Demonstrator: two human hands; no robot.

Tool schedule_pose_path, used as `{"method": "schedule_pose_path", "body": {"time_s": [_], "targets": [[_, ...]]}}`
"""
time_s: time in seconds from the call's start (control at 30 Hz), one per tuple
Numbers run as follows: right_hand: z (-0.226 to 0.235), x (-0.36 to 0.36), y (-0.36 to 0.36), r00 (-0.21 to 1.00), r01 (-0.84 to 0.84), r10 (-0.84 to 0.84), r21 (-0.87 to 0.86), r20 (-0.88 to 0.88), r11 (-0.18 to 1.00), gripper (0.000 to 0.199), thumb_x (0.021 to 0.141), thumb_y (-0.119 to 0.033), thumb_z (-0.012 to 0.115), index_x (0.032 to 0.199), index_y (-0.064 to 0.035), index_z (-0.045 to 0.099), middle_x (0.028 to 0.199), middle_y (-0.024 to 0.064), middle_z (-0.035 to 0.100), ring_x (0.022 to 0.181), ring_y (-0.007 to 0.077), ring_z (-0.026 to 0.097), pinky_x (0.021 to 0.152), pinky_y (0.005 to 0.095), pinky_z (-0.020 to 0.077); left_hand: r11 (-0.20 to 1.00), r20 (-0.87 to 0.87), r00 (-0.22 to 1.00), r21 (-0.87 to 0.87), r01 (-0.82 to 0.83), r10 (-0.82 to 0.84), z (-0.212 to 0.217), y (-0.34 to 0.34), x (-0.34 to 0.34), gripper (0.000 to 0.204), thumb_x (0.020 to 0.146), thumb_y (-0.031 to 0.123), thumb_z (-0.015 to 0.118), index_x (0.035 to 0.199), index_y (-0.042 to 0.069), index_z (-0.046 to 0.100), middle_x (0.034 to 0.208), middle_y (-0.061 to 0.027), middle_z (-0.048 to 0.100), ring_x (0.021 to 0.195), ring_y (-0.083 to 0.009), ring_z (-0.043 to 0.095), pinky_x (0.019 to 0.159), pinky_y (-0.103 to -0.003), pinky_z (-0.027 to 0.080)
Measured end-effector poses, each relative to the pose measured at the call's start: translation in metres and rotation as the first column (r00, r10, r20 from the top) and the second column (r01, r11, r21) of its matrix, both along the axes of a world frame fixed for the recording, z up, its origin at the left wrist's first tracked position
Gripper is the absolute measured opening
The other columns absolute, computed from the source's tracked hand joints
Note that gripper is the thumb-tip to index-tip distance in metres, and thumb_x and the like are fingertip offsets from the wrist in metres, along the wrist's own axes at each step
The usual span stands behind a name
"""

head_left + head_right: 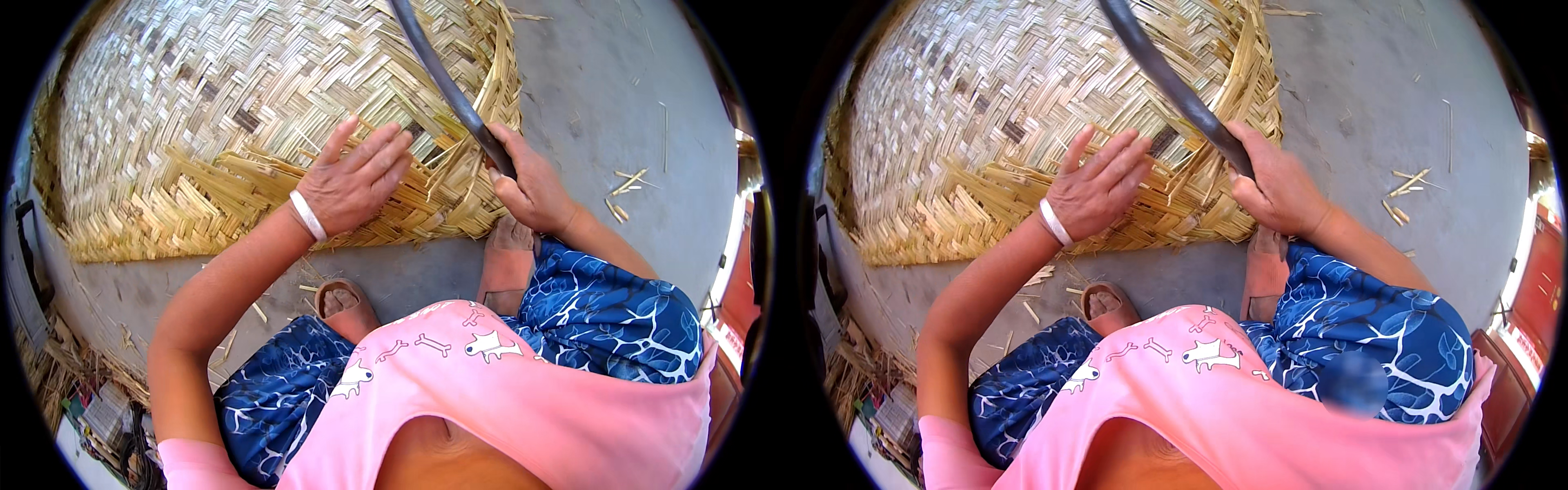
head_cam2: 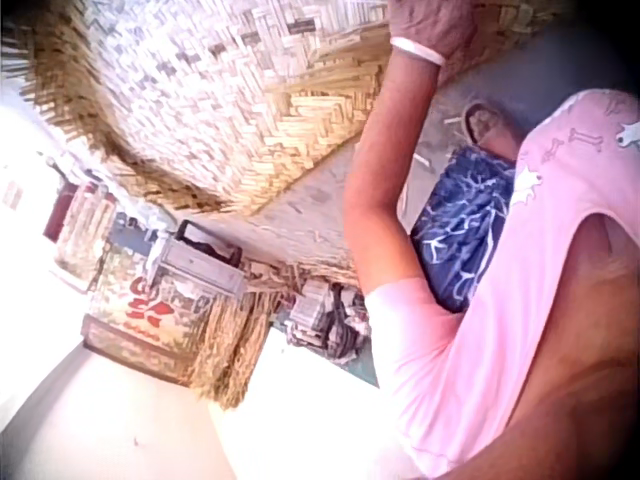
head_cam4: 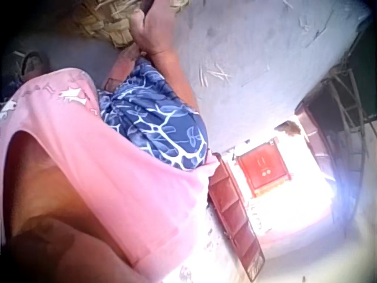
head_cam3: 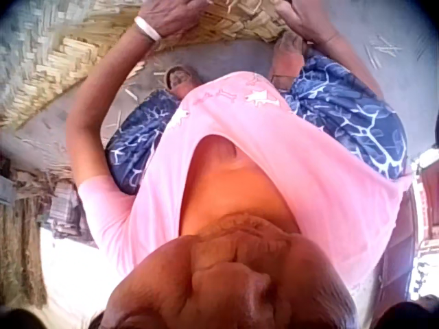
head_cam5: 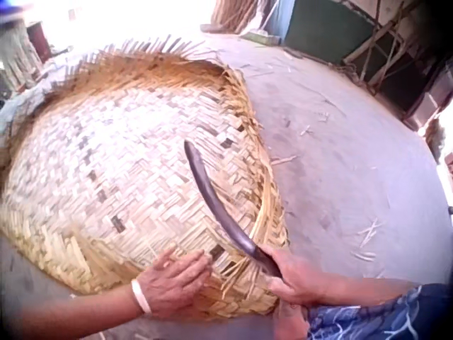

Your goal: The person sits on the floor and uses a curved knife to trim and adjust the edges of a large woven mat. They repeatedly tap and press the mat's edge with the knife to secure the weave and remove excess strands.

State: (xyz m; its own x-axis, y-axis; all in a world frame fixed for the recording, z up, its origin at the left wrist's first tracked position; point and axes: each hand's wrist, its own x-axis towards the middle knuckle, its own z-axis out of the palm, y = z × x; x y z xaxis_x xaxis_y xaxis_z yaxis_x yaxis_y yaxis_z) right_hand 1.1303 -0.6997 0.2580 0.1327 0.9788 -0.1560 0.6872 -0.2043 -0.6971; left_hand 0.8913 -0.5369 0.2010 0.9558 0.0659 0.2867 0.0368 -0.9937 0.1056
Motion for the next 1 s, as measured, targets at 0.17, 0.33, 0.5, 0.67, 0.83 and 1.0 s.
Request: {"method": "schedule_pose_path", "body": {"time_s": [0.17, 0.33, 0.5, 0.67, 0.83, 1.0], "targets": [[-0.031, 0.013, 0.026, 0.969, -0.206, 0.179, 0.157, 0.171, 0.966, 0.059, 0.074, -0.014, 0.057, 0.131, -0.0051, 0.040, 0.110, 0.0213, 0.058, 0.093, 0.0395, 0.060, 0.078, 0.0461, 0.0501, 0.993, -0.545, 0.838, -0.067, -0.093, 0.042, 0.022, 0.004, 0.039, 0.033, 0.082, 0.034, 0.064, 0.104, 0.010, 0.063, 0.092, -0.0065, 0.065, 0.097, -0.0223, 0.062, 0.107, -0.045, 0.031], [-0.058, 0.025, 0.045, 0.944, -0.316, 0.296, 0.147, 0.143, 0.937, 0.059, 0.073, -0.012, 0.060, 0.129, -0.0084, 0.040, 0.103, 0.0191, 0.059, 0.090, 0.0392, 0.060, 0.077, 0.0459, 0.0504, 0.977, -0.467, 0.884, -0.186, -0.101, 0.003, 0.028, -0.003, 0.033, 0.024, 0.084, 0.033, 0.064, 0.078, 0.010, 0.060, 0.069, -0.0056, 0.063, 0.068, -0.0246, 0.063, 0.068, -0.038, 0.044], [-0.076, 0.024, 0.062, 0.933, -0.352, 0.346, 0.047, 0.098, 0.935, 0.055, 0.074, -0.012, 0.059, 0.126, -0.0080, 0.042, 0.098, 0.0183, 0.059, 0.089, 0.0389, 0.060, 0.074, 0.0462, 0.0510, 0.986, -0.379, 0.925, -0.160, -0.044, -0.020, 0.034, -0.016, 0.024, 0.020, 0.080, 0.029, 0.067, 0.075, 0.012, 0.057, 0.067, -0.0032, 0.060, 0.066, -0.0207, 0.062, 0.065, -0.035, 0.044], [-0.088, 0.015, 0.075, 0.874, -0.400, 0.416, -0.115, 0.252, 0.909, 0.050, 0.075, -0.013, 0.059, 0.122, -0.0064, 0.046, 0.099, 0.0192, 0.060, 0.089, 0.0387, 0.061, 0.074, 0.0467, 0.0508, 0.988, -0.302, 0.950, -0.148, 0.035, -0.079, 0.035, -0.020, 0.019, 0.020, 0.081, 0.029, 0.066, 0.075, 0.013, 0.055, 0.067, -0.0021, 0.056, 0.066, -0.0197, 0.059, 0.070, -0.034, 0.044], [-0.068, 0.017, 0.077, 0.906, -0.369, 0.386, -0.122, 0.174, 0.921, 0.046, 0.076, -0.012, 0.058, 0.120, -0.0052, 0.048, 0.100, 0.0212, 0.062, 0.091, 0.0399, 0.061, 0.074, 0.0477, 0.0505, 0.998, -0.245, 0.969, -0.067, -0.019, 0.002, -0.015, 0.002, 0.028, 0.024, 0.083, 0.034, 0.064, 0.079, 0.013, 0.055, 0.069, -0.0033, 0.054, 0.073, -0.0212, 0.056, 0.085, -0.039, 0.039], [-0.038, 0.018, 0.062, 0.938, -0.324, 0.331, -0.084, 0.101, 0.942, 0.052, 0.077, -0.011, 0.057, 0.127, -0.0057, 0.045, 0.108, 0.0231, 0.060, 0.098, 0.0408, 0.059, 0.081, 0.0464, 0.0487, 0.999, -0.121, 0.992, -0.009, 0.035, -0.036, -0.059, 0.016, 0.034, 0.027, 0.083, 0.039, 0.063, 0.080, 0.013, 0.057, 0.071, -0.0031, 0.053, 0.077, -0.0203, 0.056, 0.101, -0.043, 0.032]]}}
